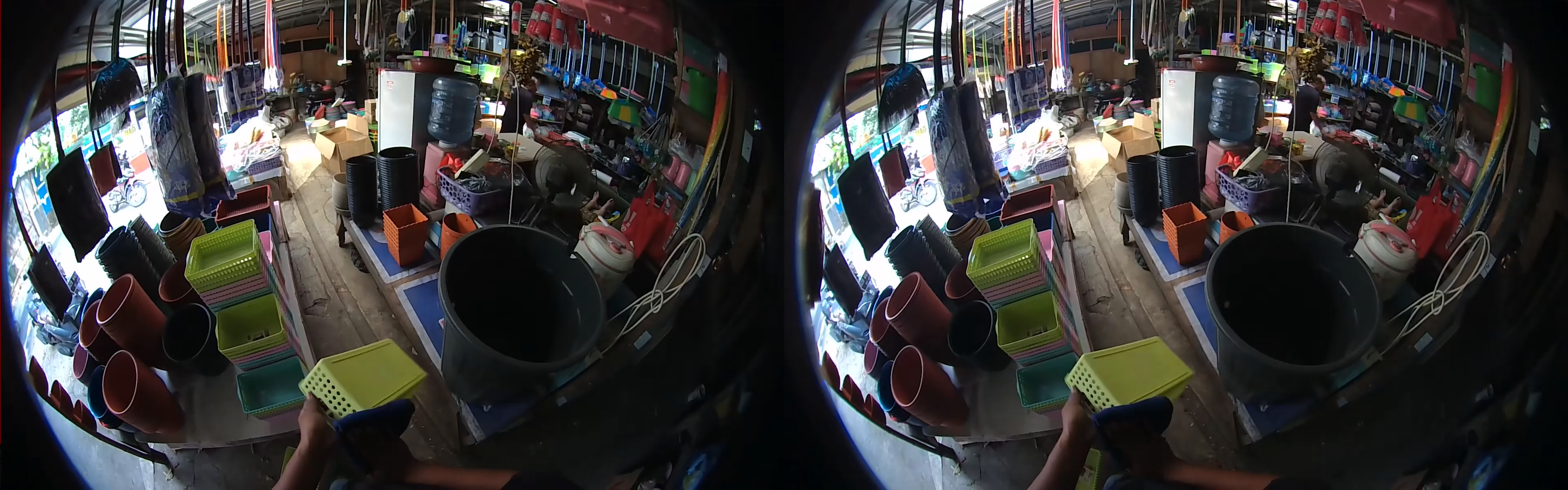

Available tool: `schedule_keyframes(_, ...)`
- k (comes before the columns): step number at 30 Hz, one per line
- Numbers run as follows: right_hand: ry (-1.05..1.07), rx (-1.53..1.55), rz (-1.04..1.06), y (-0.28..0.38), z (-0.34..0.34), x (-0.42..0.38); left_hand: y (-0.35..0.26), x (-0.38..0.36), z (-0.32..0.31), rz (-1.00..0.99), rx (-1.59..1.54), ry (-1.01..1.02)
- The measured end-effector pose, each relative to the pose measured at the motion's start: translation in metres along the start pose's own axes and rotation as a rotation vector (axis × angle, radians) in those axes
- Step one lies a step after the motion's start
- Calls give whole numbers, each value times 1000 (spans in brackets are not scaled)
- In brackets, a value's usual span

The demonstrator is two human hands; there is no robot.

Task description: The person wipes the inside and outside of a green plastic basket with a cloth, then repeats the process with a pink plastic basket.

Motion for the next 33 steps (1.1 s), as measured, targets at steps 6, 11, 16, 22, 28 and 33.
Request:
schedule_keyframes(6, -379, 14, 102, 4, 43, 0, 48, -36, -11, 400, -226, 248)
schedule_keyframes(11, -629, 171, -29, -59, 60, 1, 23, -52, -19, 348, -207, 324)
schedule_keyframes(16, -788, 401, -191, -68, 134, 9, 7, -68, -20, 424, -369, 257)
schedule_keyframes(22, -530, 832, -520, -170, 80, -12, 4, -67, 6, 453, -330, 270)
schedule_keyframes(28, -93, 1405, -513, -166, 86, 26, -8, -61, 34, 279, 130, 325)
schedule_keyframes(33, -47, 1023, -938, -203, 71, 27, -11, -54, 53, 115, 531, 272)
Point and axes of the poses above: each hand's wrist, its own x-axis towards the middle knuckle, its own z-axis out of the back of the hand, y = z × x, the point moved 10 cm from there along x, towards the middle knuckle, and after that the axes turned 10 degrees about -z, right-handed, at the moved point
